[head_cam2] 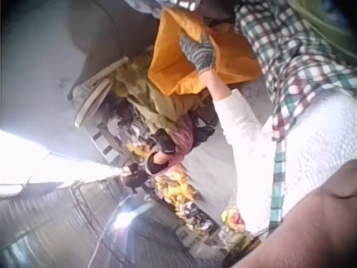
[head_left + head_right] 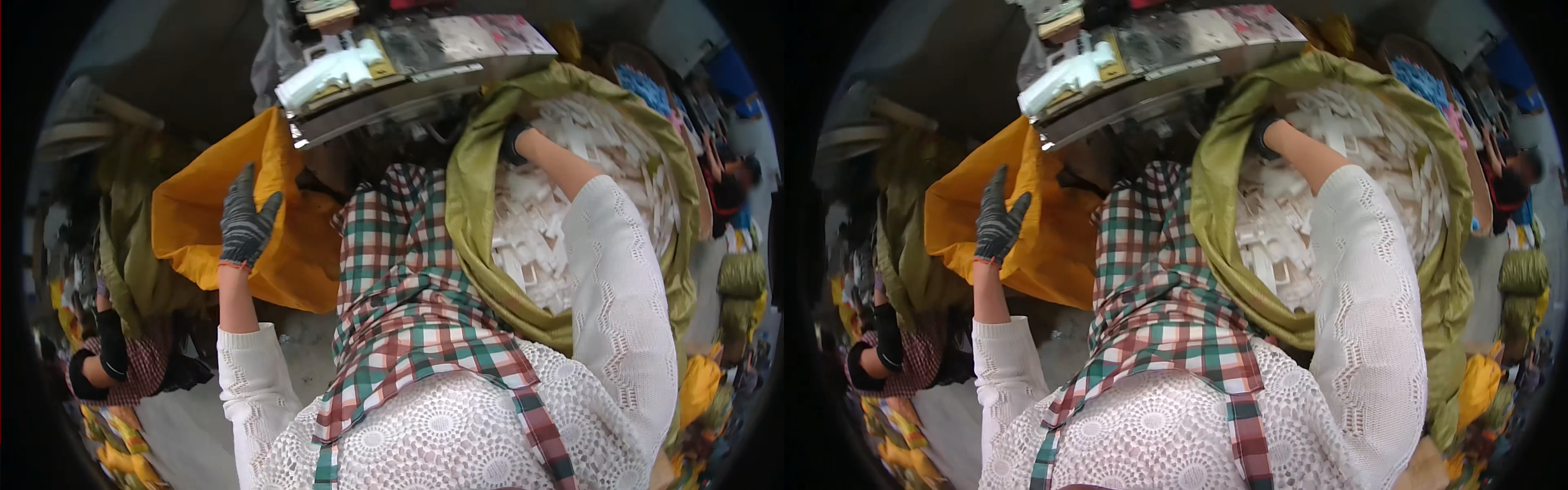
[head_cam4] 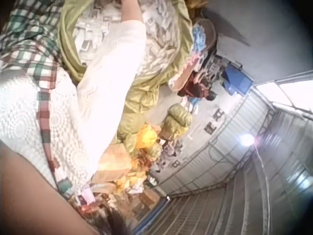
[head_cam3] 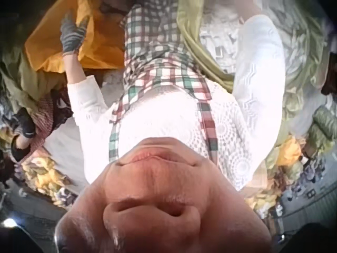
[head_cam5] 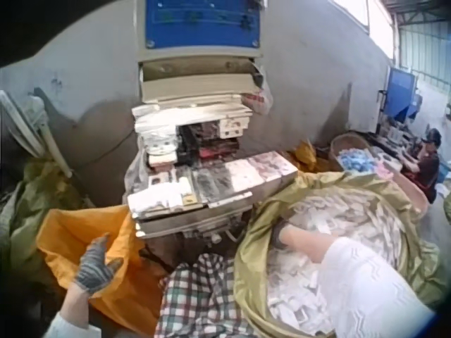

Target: Assemble white plastic toy components using a manual press machine at a factory workbench.

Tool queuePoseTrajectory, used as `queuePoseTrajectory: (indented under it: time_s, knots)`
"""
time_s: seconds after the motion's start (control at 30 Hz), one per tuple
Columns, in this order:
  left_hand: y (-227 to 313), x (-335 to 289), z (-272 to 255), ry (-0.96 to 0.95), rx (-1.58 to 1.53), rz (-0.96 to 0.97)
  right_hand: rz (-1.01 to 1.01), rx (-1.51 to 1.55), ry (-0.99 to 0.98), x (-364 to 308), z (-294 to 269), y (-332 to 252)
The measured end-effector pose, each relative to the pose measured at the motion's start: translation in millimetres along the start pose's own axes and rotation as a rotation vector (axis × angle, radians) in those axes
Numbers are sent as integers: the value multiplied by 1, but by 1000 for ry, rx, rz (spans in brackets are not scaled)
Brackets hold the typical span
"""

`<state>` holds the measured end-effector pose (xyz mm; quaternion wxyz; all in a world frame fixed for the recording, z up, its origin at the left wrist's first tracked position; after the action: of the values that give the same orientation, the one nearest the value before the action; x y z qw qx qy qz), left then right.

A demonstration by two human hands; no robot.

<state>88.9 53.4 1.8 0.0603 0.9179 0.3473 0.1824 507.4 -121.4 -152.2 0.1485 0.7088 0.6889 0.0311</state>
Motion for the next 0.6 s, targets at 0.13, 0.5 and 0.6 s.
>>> queuePoseTrajectory:
  time_s: [0.13,0.5,0.6]
  knots:
    - [28,3,-15,23,-71,66,53,52,-252,-2,-8,-10]
    - [117,87,-69,538,-69,475,246,418,-263,-89,-114,-10]
    - [121,134,-30,-169,-43,139,270,567,-173,-120,-152,13]
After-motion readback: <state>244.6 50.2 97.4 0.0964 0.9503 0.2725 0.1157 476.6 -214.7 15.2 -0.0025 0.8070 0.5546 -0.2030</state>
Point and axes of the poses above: each hand's wrist, its own x-axis towards the middle knuckle, its own z-axis out of the palm, y = z × x, the point moved 9 cm from there along x, towards the middle knuckle, and after that the axes turned 8 degrees about z, right-handed, at the moved point
